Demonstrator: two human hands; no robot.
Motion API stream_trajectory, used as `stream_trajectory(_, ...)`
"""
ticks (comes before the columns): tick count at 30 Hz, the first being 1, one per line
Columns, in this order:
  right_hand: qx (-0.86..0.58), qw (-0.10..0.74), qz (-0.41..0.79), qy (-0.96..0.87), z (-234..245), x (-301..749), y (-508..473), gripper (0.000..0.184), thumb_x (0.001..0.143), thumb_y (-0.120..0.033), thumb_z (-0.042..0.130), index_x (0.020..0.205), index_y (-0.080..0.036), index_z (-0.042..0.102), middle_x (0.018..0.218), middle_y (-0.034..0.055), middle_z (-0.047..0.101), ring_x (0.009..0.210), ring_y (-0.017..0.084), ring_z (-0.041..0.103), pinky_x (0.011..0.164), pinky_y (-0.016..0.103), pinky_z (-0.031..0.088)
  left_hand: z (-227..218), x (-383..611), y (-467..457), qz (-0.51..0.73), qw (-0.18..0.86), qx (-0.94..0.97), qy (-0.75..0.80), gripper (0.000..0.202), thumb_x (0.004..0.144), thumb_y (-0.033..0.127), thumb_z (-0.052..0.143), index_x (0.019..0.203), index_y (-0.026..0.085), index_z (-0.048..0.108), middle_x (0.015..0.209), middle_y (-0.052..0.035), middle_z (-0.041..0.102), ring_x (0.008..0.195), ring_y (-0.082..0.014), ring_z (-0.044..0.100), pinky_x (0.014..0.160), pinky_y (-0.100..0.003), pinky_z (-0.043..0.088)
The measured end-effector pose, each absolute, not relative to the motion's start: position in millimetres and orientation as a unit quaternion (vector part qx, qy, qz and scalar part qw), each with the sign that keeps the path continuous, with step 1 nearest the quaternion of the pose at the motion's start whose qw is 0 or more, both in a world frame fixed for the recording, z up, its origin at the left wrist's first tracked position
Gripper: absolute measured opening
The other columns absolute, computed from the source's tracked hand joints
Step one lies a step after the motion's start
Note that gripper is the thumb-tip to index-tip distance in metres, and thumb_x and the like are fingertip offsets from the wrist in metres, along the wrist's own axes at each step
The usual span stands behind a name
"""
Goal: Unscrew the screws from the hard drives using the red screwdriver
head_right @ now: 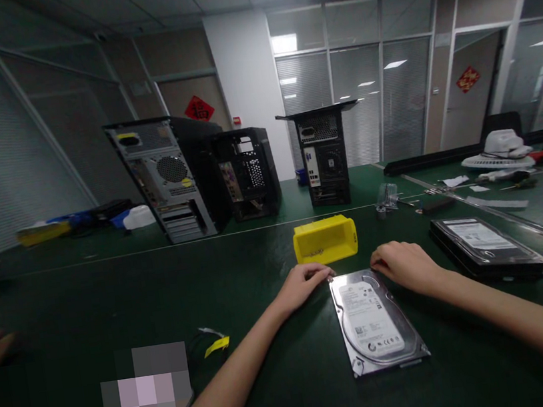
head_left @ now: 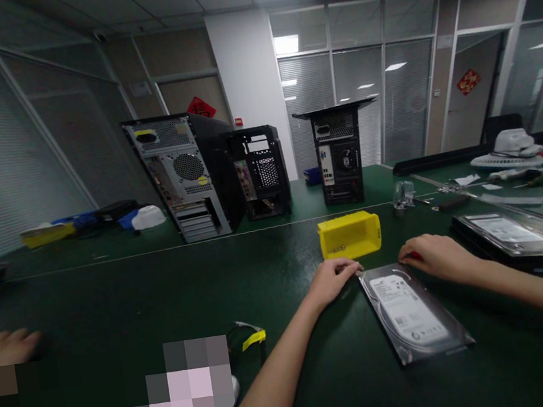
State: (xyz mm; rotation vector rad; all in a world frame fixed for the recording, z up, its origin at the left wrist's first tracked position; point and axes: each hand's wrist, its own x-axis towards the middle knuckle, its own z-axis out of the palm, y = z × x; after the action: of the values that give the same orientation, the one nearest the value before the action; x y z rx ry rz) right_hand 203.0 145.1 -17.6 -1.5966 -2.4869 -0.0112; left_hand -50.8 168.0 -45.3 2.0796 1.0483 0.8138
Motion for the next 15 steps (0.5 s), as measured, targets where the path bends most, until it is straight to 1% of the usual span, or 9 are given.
stream_trajectory(3,-0.534,0.098,-0.001,-0.840,-18.0,204.0,145.5,0.029,0.084,-0.035,0.041,0.095,-0.024,0.065,0.093,0.0053,0.066,0.089,0.021,0.060,0.072,0.031,0.043,-43.8,-51.1,166.5,0.311,0.337,0.794,0.400,0.037,0.082,0.043,0.044,0.090,0.014,0.066,0.094,-0.0055,0.067,0.087,-0.0171,0.059,0.079,-0.025,0.041)
stream_trajectory(7,-0.537,0.093,0.006,-0.839,-18.3,203.5,145.3,0.029,0.083,-0.038,0.042,0.093,-0.024,0.065,0.091,0.0053,0.066,0.087,0.021,0.060,0.070,0.031,0.044,-43.3,-51.7,165.6,0.310,0.339,0.794,0.398,0.037,0.082,0.042,0.044,0.091,0.015,0.066,0.094,-0.0054,0.067,0.087,-0.0169,0.059,0.079,-0.025,0.041)
stream_trajectory(11,-0.540,0.085,0.009,-0.837,-17.4,202.6,145.0,0.026,0.083,-0.034,0.043,0.092,-0.025,0.066,0.090,0.0050,0.066,0.085,0.020,0.061,0.068,0.029,0.043,-44.2,-51.3,166.8,0.310,0.335,0.793,0.403,0.036,0.082,0.042,0.044,0.092,0.015,0.066,0.094,-0.0053,0.067,0.087,-0.0168,0.059,0.079,-0.025,0.041)
stream_trajectory(15,-0.537,0.087,-0.009,-0.839,-15.6,201.8,145.3,0.026,0.083,-0.031,0.042,0.092,-0.025,0.065,0.093,0.0043,0.066,0.088,0.021,0.060,0.071,0.030,0.042,-46.0,-50.8,168.4,0.310,0.329,0.797,0.401,0.037,0.082,0.042,0.044,0.091,0.014,0.066,0.092,-0.0054,0.067,0.086,-0.0166,0.059,0.078,-0.024,0.041)
